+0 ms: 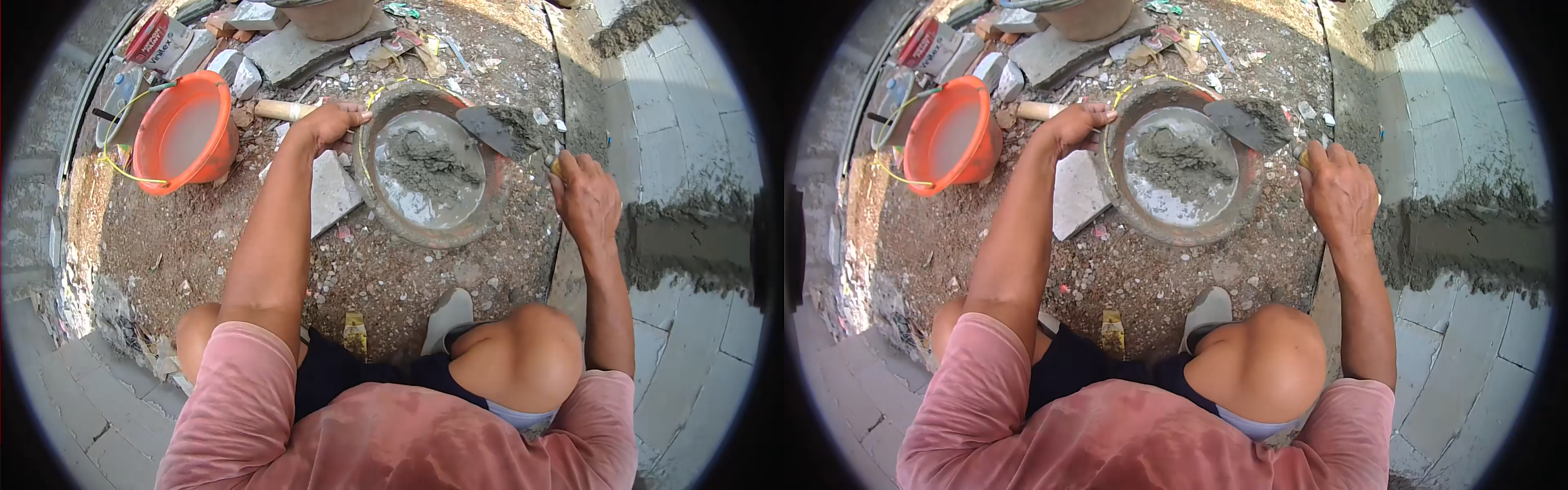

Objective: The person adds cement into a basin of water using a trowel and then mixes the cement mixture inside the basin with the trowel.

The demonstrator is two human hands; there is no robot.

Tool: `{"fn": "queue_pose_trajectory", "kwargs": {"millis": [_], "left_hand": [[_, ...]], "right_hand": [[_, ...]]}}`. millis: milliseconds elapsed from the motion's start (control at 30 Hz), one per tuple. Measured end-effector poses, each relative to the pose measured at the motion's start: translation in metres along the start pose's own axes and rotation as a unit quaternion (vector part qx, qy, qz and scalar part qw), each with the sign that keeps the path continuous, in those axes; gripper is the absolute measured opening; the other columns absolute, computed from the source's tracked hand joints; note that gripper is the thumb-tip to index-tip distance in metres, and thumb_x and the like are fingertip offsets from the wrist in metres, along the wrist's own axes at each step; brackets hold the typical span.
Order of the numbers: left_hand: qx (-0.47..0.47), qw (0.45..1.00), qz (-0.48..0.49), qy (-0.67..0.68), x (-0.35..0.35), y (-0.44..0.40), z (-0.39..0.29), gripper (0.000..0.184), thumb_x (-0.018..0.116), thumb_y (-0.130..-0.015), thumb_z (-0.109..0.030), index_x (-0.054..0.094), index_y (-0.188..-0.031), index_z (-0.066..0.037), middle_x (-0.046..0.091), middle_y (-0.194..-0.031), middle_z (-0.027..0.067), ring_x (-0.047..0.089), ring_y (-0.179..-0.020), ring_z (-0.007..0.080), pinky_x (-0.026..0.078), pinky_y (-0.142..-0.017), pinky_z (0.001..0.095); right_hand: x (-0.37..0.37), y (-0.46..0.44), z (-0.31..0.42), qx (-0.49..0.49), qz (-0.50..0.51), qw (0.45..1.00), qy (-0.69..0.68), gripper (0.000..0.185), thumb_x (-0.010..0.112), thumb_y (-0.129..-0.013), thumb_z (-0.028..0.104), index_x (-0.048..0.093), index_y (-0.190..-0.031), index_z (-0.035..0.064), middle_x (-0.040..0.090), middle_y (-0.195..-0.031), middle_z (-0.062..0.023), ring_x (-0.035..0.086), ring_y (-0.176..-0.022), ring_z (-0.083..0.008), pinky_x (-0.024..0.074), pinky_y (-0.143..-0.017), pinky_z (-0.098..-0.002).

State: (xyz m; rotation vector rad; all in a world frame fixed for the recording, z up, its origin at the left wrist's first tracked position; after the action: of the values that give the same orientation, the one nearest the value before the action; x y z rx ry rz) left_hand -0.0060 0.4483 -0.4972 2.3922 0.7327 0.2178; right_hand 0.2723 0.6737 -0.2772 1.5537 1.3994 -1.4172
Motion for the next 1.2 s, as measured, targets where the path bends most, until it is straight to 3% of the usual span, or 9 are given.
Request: {"fn": "queue_pose_trajectory", "kwargs": {"millis": [133,200,233,300,500,700,1033,1167,1200], "left_hand": [[0.003,0.999,-0.031,-0.030,-0.009,-0.003,0.000,0.024,0.062,-0.099,-0.034,0.066,-0.116,-0.018,0.068,-0.092,-0.0072,0.062,-0.073,0.0104,0.053,-0.071,0.0317],[0.003,0.999,-0.023,-0.039,-0.005,-0.003,0.001,0.026,0.060,-0.099,-0.033,0.065,-0.120,-0.017,0.068,-0.093,-0.0062,0.062,-0.074,0.0107,0.054,-0.073,0.0330],[0.004,0.999,-0.004,-0.040,-0.004,-0.004,-0.001,0.027,0.060,-0.100,-0.033,0.065,-0.121,-0.017,0.068,-0.094,-0.0054,0.063,-0.075,0.0108,0.055,-0.074,0.0340],[0.012,0.999,-0.024,-0.031,0.003,0.006,-0.010,0.019,0.058,-0.101,-0.034,0.066,-0.104,-0.017,0.066,-0.087,-0.0062,0.059,-0.070,0.0089,0.052,-0.069,0.0302],[0.002,1.000,-0.029,-0.001,0.000,0.006,-0.008,0.020,0.058,-0.101,-0.031,0.067,-0.111,-0.017,0.067,-0.092,-0.0066,0.061,-0.073,0.0095,0.052,-0.074,0.0298],[-0.015,0.997,-0.067,-0.016,0.005,0.015,-0.015,0.021,0.054,-0.103,-0.025,0.063,-0.118,-0.013,0.069,-0.099,-0.0015,0.067,-0.082,0.0132,0.057,-0.078,0.0334],[-0.017,0.996,-0.085,-0.012,0.008,0.017,-0.019,0.025,0.052,-0.104,-0.022,0.061,-0.121,-0.006,0.069,-0.105,0.0045,0.069,-0.088,0.0174,0.059,-0.081,0.0366],[-0.022,0.996,-0.080,-0.021,0.018,0.022,-0.026,0.027,0.052,-0.104,-0.022,0.060,-0.123,-0.005,0.069,-0.106,0.0053,0.069,-0.088,0.0179,0.059,-0.081,0.0372],[-0.021,0.996,-0.084,-0.025,0.016,0.022,-0.026,0.027,0.051,-0.104,-0.022,0.060,-0.124,-0.005,0.069,-0.107,0.0055,0.069,-0.089,0.0180,0.059,-0.081,0.0372]], "right_hand": [[-0.001,0.036,-0.058,0.188,0.012,0.979,-0.071,0.030,0.069,-0.090,0.031,0.063,-0.094,0.0024,0.065,-0.084,-0.0174,0.065,-0.078,-0.0359,0.0493,-0.065,-0.0454],[0.039,0.079,-0.100,0.281,0.104,0.940,-0.160,0.029,0.068,-0.091,0.030,0.064,-0.093,0.0015,0.065,-0.078,-0.0154,0.063,-0.070,-0.0316,0.0490,-0.064,-0.0420],[0.061,0.109,-0.122,0.335,0.142,0.909,-0.206,0.028,0.067,-0.091,0.029,0.065,-0.093,0.0010,0.065,-0.074,-0.0144,0.062,-0.066,-0.0295,0.0488,-0.063,-0.0403],[0.133,0.185,-0.153,0.500,0.194,0.743,-0.400,0.029,0.065,-0.093,0.028,0.066,-0.093,-0.0006,0.061,-0.068,-0.0078,0.057,-0.060,-0.0194,0.0465,-0.057,-0.0339],[0.246,0.241,-0.172,0.558,0.125,0.562,-0.598,0.025,0.069,-0.090,0.021,0.065,-0.092,-0.0034,0.060,-0.069,-0.0051,0.058,-0.056,-0.0144,0.0458,-0.048,-0.0317],[0.294,0.200,-0.209,0.484,0.180,0.648,-0.560,0.020,0.070,-0.085,0.013,0.066,-0.090,-0.0055,0.063,-0.070,-0.0084,0.059,-0.054,-0.0167,0.0473,-0.047,-0.0334],[0.355,0.175,-0.269,0.542,0.147,0.588,-0.583,0.026,0.073,-0.086,0.016,0.064,-0.100,-0.0049,0.065,-0.081,-0.0122,0.059,-0.054,-0.0173,0.0480,-0.043,-0.0320],[0.366,0.174,-0.289,0.595,0.089,0.514,-0.611,0.023,0.066,-0.092,0.016,0.064,-0.103,-0.0035,0.063,-0.082,-0.0109,0.060,-0.061,-0.0189,0.0507,-0.049,-0.0324],[0.369,0.175,-0.288,0.593,0.043,0.444,-0.671,0.019,0.062,-0.095,0.017,0.061,-0.103,-0.0009,0.060,-0.080,-0.0091,0.059,-0.062,-0.0193,0.0516,-0.050,-0.0328]]}}
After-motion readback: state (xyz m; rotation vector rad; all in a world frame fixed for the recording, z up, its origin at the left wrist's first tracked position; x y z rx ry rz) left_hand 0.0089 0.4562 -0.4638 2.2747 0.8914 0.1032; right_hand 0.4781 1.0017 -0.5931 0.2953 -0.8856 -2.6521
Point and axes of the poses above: each hand's wrist, its own y-axis away from the middle knuckle, its own x-axis out of the palm, z = x × y, the point moved 8 cm from there along -y, towards the middle knuckle
